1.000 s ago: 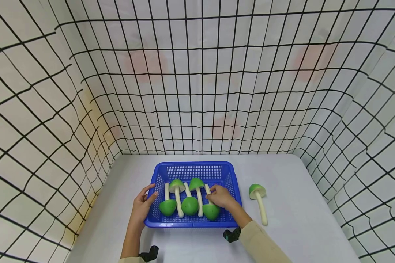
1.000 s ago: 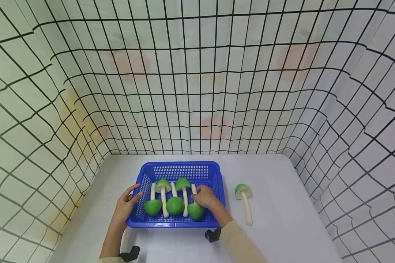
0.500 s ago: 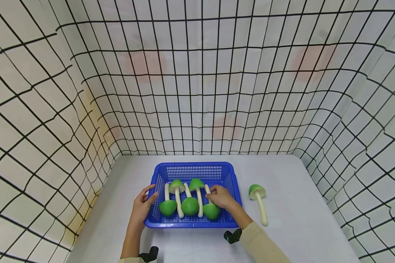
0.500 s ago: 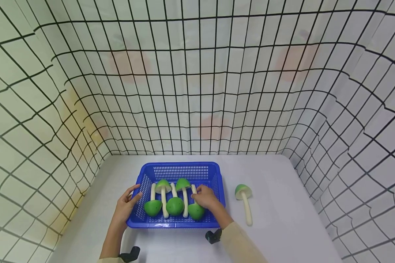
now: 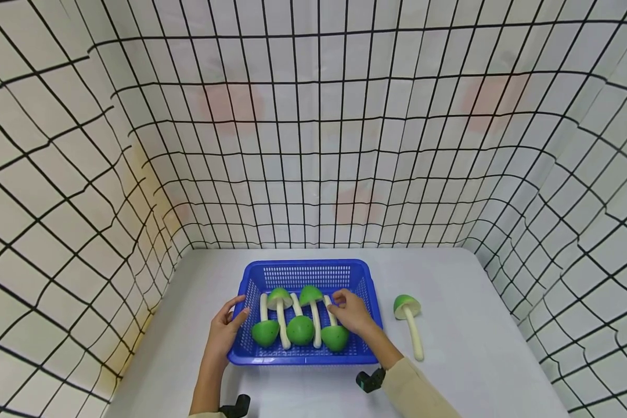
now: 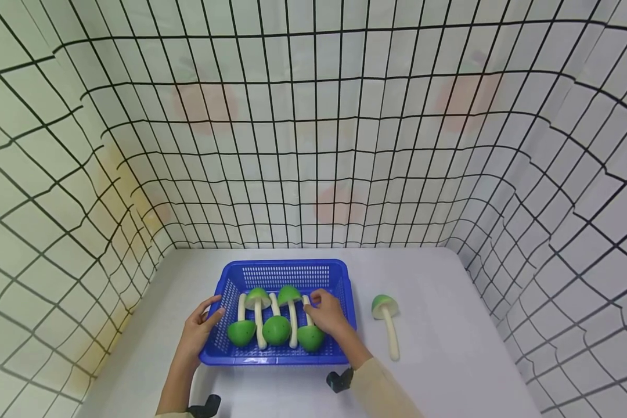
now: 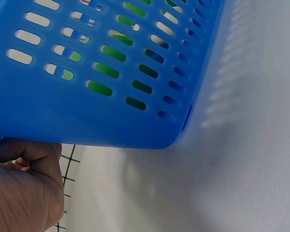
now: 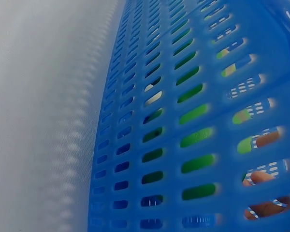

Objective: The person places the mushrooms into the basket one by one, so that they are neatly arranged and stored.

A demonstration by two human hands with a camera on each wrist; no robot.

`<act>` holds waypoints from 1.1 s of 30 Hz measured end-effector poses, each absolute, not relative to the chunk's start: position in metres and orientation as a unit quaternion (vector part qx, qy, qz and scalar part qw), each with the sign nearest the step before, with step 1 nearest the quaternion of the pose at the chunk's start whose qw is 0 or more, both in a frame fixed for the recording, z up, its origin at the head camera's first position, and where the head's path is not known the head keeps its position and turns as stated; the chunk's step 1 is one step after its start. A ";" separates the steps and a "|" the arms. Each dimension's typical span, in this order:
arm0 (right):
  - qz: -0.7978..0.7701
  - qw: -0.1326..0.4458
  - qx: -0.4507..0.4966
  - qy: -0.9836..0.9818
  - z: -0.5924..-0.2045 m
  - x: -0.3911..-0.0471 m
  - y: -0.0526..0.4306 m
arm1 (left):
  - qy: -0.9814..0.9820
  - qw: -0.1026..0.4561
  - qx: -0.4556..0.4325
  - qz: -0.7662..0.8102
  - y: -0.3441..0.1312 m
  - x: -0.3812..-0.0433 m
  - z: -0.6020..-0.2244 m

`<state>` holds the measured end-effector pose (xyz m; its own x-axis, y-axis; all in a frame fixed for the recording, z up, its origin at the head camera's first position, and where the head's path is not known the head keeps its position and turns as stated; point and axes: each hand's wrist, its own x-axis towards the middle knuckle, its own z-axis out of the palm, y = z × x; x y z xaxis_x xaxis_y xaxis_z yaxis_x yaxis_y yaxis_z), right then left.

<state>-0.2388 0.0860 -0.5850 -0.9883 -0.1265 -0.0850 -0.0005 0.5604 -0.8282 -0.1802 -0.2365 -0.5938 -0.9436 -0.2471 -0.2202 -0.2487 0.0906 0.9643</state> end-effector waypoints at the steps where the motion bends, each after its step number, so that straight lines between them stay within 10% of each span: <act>1: -0.469 0.066 -0.036 0.880 -0.585 -0.238 0.086 | 0.739 0.001 -0.169 0.652 -0.237 -0.180 -0.594; 33: -0.543 -0.029 -0.055 0.837 -0.549 -0.225 0.144 | 0.738 0.010 -0.157 0.656 -0.238 -0.181 -0.595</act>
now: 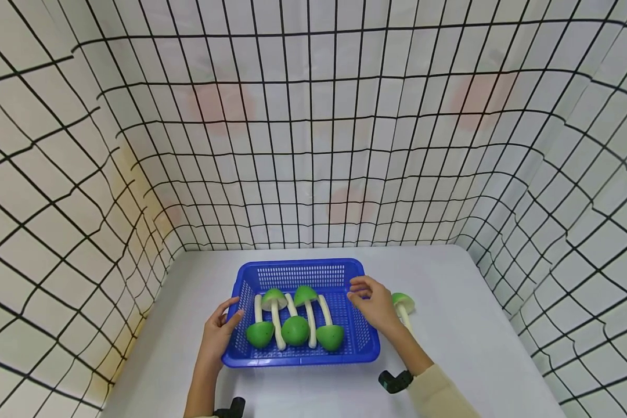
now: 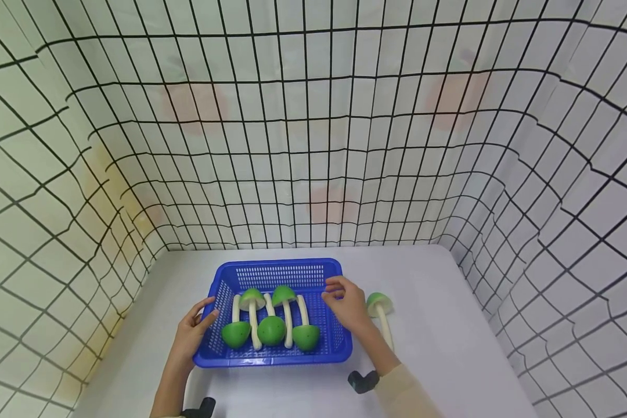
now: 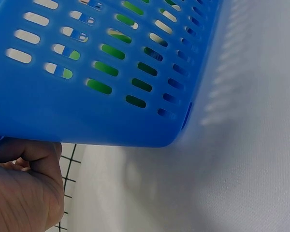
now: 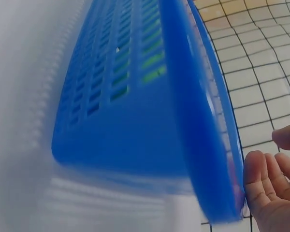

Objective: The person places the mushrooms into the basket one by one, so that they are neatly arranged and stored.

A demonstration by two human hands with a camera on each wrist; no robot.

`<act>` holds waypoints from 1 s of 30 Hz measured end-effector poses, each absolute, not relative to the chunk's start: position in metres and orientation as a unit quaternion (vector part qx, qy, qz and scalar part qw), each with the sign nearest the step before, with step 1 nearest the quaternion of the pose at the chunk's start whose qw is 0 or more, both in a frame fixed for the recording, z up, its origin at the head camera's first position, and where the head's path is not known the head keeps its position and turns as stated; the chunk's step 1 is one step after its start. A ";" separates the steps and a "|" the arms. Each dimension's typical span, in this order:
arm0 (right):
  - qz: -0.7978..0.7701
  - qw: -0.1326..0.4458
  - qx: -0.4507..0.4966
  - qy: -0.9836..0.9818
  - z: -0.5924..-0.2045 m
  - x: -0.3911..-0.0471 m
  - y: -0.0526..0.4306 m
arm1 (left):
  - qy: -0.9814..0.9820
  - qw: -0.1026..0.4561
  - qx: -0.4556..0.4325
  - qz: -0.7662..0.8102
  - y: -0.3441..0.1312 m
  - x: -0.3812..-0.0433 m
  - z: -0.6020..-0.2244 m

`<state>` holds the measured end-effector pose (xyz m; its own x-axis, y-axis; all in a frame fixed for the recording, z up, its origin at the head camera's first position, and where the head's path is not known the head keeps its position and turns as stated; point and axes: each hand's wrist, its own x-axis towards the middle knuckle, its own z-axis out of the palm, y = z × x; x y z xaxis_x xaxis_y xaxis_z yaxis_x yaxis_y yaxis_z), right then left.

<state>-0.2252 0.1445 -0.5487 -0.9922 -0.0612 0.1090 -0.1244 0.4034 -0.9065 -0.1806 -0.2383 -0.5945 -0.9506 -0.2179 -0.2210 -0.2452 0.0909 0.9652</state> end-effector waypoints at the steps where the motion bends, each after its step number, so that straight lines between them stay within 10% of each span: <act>1: 0.541 0.032 0.055 -0.839 -0.548 -0.225 0.148 | 0.738 0.010 -0.156 0.656 -0.238 -0.181 -0.595; 30: 0.459 0.040 -0.031 -0.887 -0.572 -0.218 0.231 | 0.742 0.008 -0.158 0.651 -0.238 -0.181 -0.597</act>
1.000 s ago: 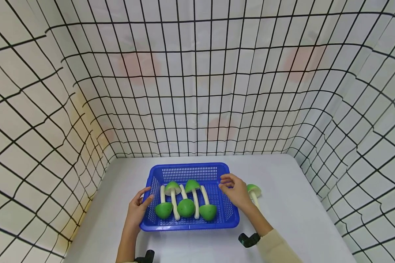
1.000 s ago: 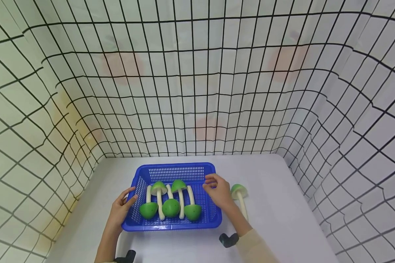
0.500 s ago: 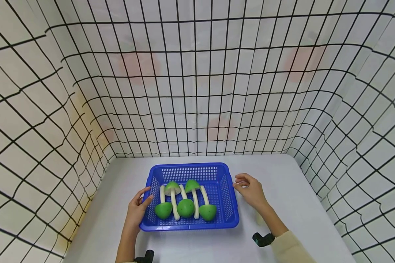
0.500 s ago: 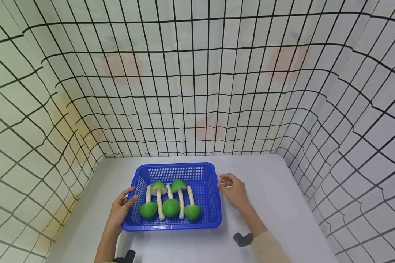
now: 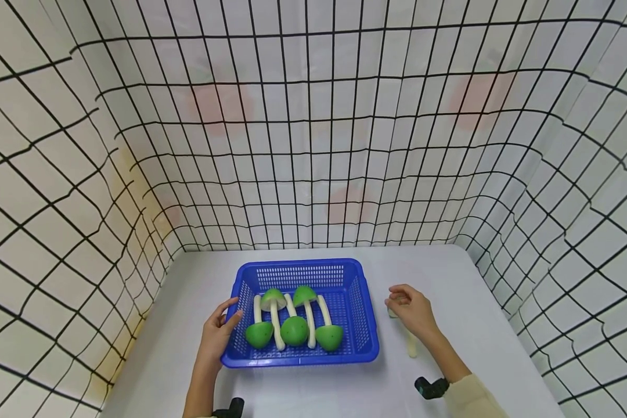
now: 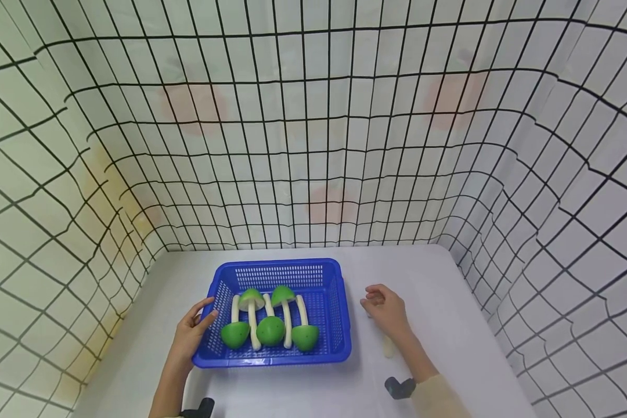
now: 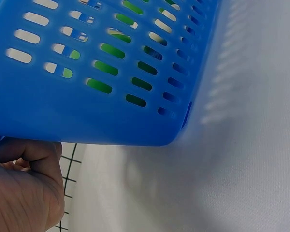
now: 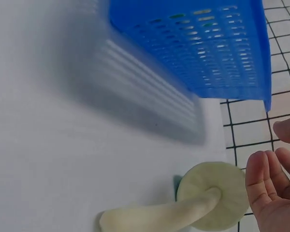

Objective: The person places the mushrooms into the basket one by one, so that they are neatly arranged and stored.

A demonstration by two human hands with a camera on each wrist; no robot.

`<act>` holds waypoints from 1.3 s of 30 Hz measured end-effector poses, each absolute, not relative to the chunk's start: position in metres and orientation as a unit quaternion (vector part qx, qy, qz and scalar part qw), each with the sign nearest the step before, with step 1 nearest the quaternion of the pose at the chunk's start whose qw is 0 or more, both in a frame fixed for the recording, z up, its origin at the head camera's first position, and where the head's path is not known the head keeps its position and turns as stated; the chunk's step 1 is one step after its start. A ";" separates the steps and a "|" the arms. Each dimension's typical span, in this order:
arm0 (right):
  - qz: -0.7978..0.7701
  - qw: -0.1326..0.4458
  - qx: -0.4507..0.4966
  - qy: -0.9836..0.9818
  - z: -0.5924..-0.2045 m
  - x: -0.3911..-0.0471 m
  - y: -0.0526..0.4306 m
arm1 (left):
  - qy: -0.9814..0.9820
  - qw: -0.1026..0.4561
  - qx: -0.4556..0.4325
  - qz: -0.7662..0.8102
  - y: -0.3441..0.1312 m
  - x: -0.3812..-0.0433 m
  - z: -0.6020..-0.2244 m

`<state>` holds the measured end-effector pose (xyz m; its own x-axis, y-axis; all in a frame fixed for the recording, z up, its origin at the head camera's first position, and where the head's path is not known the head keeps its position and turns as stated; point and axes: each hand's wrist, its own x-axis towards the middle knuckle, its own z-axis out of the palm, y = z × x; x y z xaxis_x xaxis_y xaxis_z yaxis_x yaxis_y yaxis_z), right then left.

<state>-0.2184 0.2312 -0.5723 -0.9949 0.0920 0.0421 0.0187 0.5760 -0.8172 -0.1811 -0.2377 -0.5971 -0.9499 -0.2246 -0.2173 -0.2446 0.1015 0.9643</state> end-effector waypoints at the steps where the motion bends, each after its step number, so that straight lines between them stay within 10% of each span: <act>1: 0.458 0.039 -0.033 -0.887 -0.575 -0.218 0.233 | 0.741 0.008 -0.158 0.653 -0.238 -0.181 -0.597; 22: 0.428 0.071 -0.087 -0.897 -0.603 -0.209 0.259 | 0.739 0.008 -0.157 0.655 -0.240 -0.182 -0.597; 39: 0.440 -0.033 -0.073 -0.894 -0.624 -0.197 0.271 | 0.750 0.010 -0.158 0.642 -0.239 -0.181 -0.597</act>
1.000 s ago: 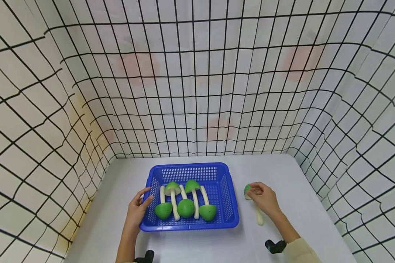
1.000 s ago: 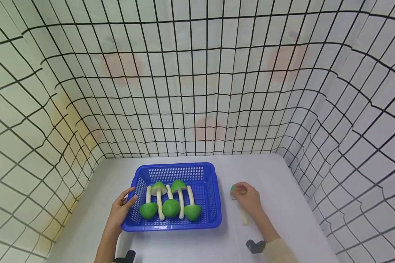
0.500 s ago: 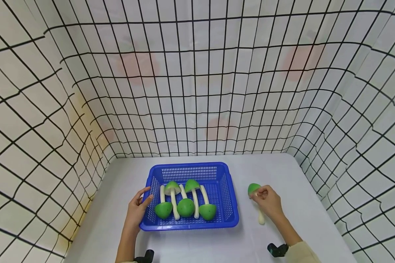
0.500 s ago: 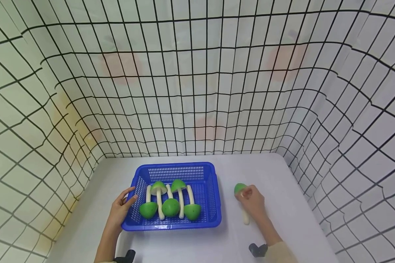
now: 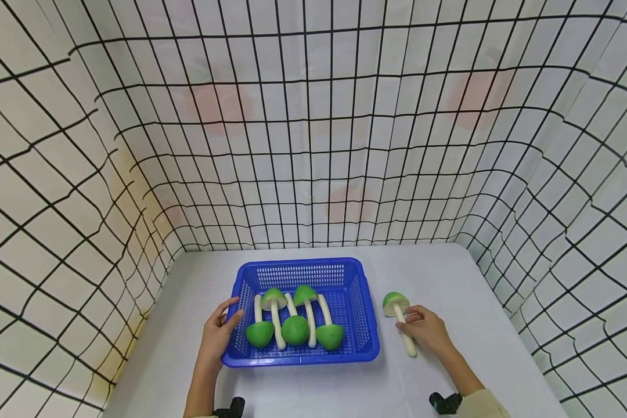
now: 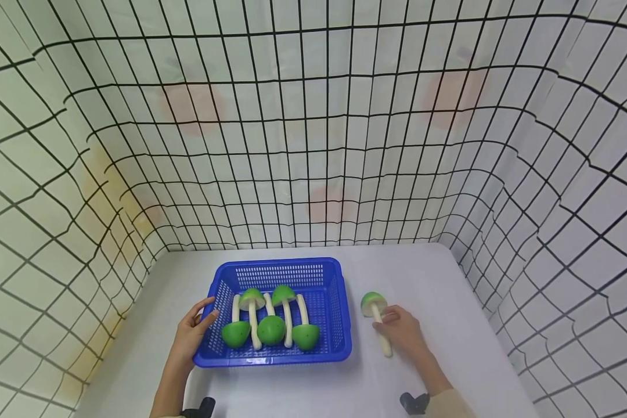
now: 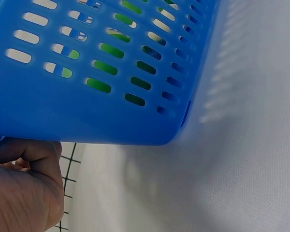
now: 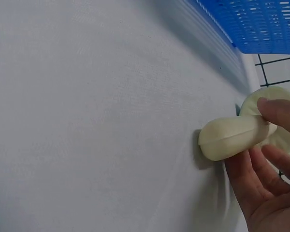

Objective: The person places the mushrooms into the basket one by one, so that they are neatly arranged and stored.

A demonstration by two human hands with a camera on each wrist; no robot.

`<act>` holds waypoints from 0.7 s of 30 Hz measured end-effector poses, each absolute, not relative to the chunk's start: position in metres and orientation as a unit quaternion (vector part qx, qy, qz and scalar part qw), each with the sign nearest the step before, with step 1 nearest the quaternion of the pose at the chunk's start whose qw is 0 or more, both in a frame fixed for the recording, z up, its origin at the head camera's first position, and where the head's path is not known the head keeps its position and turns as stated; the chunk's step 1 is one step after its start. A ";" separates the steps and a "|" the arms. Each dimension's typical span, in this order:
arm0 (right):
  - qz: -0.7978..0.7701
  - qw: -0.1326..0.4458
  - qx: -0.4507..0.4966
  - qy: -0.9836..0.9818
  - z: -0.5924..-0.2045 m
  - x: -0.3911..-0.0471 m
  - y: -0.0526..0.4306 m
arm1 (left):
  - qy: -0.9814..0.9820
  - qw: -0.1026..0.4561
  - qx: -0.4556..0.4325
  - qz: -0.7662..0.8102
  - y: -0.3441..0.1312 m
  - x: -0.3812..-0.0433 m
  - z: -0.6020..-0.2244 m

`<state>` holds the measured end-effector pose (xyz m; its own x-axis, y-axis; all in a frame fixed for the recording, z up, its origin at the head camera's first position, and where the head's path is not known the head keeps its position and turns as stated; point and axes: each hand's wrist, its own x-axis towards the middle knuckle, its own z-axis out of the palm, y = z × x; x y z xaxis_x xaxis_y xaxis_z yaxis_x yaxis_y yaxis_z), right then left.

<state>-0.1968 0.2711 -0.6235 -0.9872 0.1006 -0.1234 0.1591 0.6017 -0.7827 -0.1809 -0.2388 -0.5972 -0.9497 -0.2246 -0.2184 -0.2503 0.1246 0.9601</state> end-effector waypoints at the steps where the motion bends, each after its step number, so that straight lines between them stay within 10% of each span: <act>1: -0.439 0.038 0.066 0.895 -0.624 -0.196 0.271 | 0.751 0.009 -0.159 0.641 -0.239 -0.181 -0.597; 21: -0.462 0.024 0.050 0.885 -0.624 -0.201 0.270 | 0.748 0.011 -0.160 0.644 -0.238 -0.181 -0.597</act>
